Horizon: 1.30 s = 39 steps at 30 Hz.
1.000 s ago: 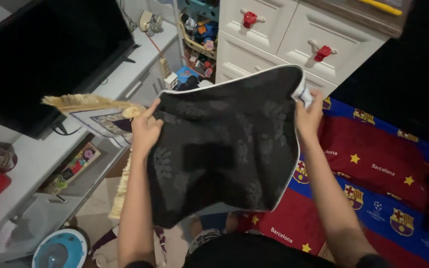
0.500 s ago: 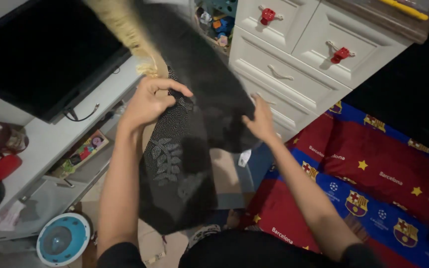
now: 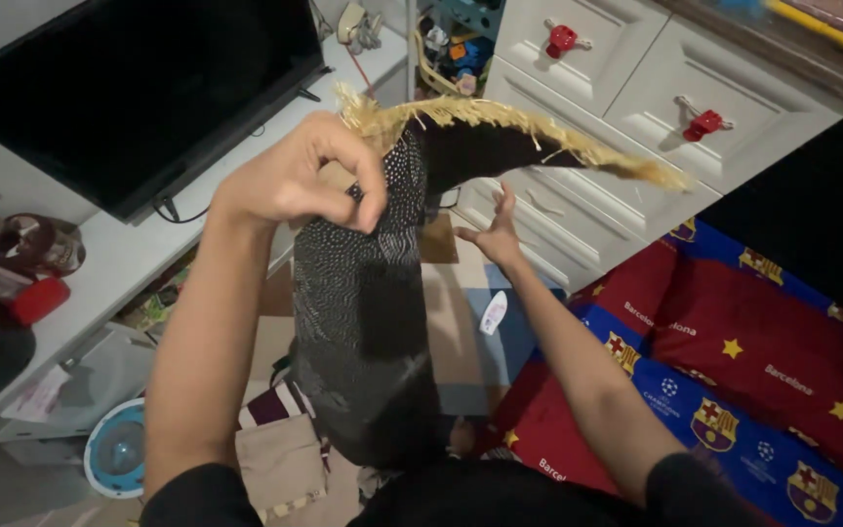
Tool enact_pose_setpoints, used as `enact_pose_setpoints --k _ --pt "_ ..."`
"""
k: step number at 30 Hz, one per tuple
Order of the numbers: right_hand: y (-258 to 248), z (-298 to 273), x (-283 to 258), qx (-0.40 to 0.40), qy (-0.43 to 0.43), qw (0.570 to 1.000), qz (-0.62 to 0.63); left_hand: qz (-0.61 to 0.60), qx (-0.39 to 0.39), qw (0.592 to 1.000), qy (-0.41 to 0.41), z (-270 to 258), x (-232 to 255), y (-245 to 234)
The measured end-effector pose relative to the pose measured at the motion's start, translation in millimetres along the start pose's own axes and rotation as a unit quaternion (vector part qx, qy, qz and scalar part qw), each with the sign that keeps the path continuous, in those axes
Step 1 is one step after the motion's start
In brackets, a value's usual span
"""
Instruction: Tidying a room by dusting books, organizing items on a dresser, and folding a rug and clothes.
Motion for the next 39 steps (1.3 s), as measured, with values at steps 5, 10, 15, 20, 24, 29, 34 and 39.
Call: enact_pose_setpoints --k 5,10,15,20,24,29,34,39 --pt "48 26 2 -0.128 -0.046 0.990 -0.034 -0.012 -0.063 0.997 0.037 -22 29 16" --pt "100 8 -52 -0.312 0.060 0.948 0.022 -0.007 -0.020 1.000 0.015 -42 26 -3" --pt "109 -23 -55 -0.255 0.046 0.920 0.294 0.161 0.296 0.936 -0.103 -82 -11 -96" --pt "102 -27 -61 -0.172 0.075 0.920 0.343 0.245 0.450 0.854 -0.089 -108 -92 -155" --pt "64 -4 -107 -0.106 0.146 0.877 0.445 0.369 0.628 0.676 -0.113 -144 -155 -178" --pt "62 15 -137 -0.105 0.133 0.924 0.344 0.285 0.611 0.736 -0.064 -81 -216 -134" --pt "89 51 -218 -0.149 0.092 0.826 0.535 0.062 0.505 0.857 -0.086 3 -258 -67" --pt "12 89 -210 -0.035 0.101 0.866 0.489 -0.065 0.599 0.791 -0.105 -50 -301 -58"
Point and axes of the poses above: each hand's wrist, its own z-axis towards the middle knuckle, its own y-axis out of the palm, x = y × z, the point moved 10 cm from there along z, towards the middle knuckle, and after that the axes turned 14 degrees about -y, right-handed, at the moved point
